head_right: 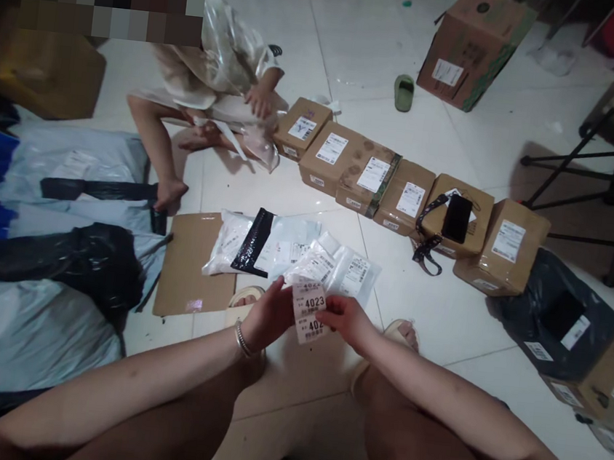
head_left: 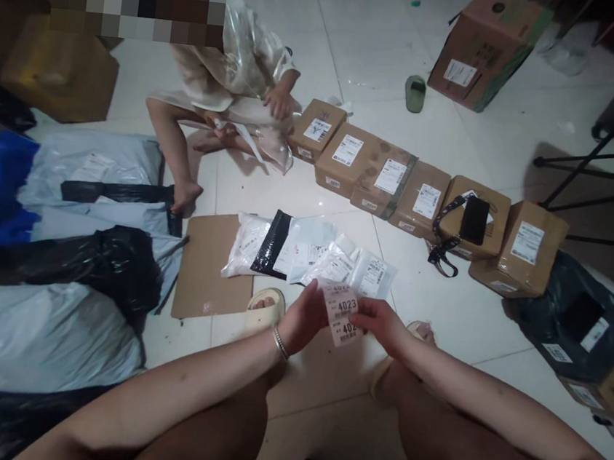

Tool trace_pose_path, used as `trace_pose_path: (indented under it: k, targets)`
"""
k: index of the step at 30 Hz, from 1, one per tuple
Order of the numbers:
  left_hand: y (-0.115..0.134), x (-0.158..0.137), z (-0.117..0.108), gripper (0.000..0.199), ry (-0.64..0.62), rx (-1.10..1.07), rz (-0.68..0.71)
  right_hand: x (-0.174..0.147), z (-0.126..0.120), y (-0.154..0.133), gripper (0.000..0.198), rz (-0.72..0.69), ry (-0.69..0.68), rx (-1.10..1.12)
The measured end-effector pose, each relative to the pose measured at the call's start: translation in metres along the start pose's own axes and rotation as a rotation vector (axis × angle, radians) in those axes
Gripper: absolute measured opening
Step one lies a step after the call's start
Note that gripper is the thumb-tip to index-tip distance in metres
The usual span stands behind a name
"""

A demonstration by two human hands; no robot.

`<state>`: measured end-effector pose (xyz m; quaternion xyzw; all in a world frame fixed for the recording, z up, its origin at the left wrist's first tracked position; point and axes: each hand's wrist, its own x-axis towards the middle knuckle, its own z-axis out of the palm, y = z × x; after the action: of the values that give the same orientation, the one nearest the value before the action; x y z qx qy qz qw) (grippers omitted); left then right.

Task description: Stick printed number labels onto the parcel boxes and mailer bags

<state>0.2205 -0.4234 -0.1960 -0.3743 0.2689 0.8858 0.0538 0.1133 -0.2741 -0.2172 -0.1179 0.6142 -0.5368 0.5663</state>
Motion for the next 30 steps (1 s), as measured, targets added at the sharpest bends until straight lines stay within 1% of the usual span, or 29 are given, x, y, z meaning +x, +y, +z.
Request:
trace_pose_path:
  k: [1,2,4,5,9,14,16,17,19,22,23,25,27,28,29,30]
  targets:
    - [-0.002,-0.001,-0.001,0.068,-0.001,0.098,-0.022,0.000,0.001,-0.001,0.035,0.008,0.030,0.036]
    - [-0.005,-0.001,-0.003,0.065,0.021,0.203,-0.035,0.000,0.001,-0.002,0.036,0.016,0.049,0.070]
    - [-0.009,-0.003,-0.004,0.053,0.084,0.371,-0.025,-0.001,0.003,-0.006,0.039,0.023,0.062,0.118]
    - [-0.010,-0.003,-0.004,0.048,0.107,0.418,-0.015,-0.001,0.003,-0.007,0.040,0.020,0.063,0.123]
    - [-0.009,-0.004,-0.003,0.041,0.148,0.417,-0.001,-0.003,0.005,-0.010,0.045,-0.015,0.088,0.026]
    - [-0.008,-0.003,-0.004,0.039,0.175,0.411,0.029,-0.003,0.001,-0.005,0.055,-0.116,0.097,-0.094]
    - [-0.009,-0.002,-0.006,0.040,0.177,0.414,0.028,-0.003,-0.001,-0.003,0.053,-0.144,0.093,-0.139]
    - [-0.010,-0.002,-0.007,0.041,0.173,0.417,0.023,-0.004,-0.002,-0.002,0.049,-0.169,0.096,-0.194]
    - [-0.012,-0.001,-0.009,0.041,0.162,0.431,0.005,-0.005,-0.005,0.000,0.035,-0.284,0.117,-0.390]
    - [-0.019,-0.001,-0.016,0.039,0.164,0.431,-0.025,-0.005,-0.008,0.006,0.010,-0.582,0.163,-0.742]
    - [-0.022,0.000,-0.020,0.039,0.177,0.413,-0.028,-0.005,-0.008,0.009,0.008,-0.668,0.165,-0.838]
    - [-0.028,0.002,-0.026,0.040,0.183,0.369,-0.025,-0.004,-0.005,0.013,0.010,-0.779,0.145,-0.990]
    - [-0.033,0.004,-0.032,0.040,0.165,0.331,-0.020,-0.002,-0.001,0.012,0.010,-0.848,0.070,-1.081]
    - [-0.034,0.006,-0.034,0.039,0.155,0.317,-0.015,-0.002,0.000,0.008,0.010,-0.877,0.010,-1.078]
    - [-0.033,0.007,-0.036,0.037,0.152,0.309,-0.012,-0.003,0.000,0.001,0.011,-0.888,-0.063,-1.032]
    - [-0.032,0.008,-0.039,0.035,0.170,0.298,-0.005,-0.005,-0.003,-0.009,0.013,-0.869,-0.136,-0.945]
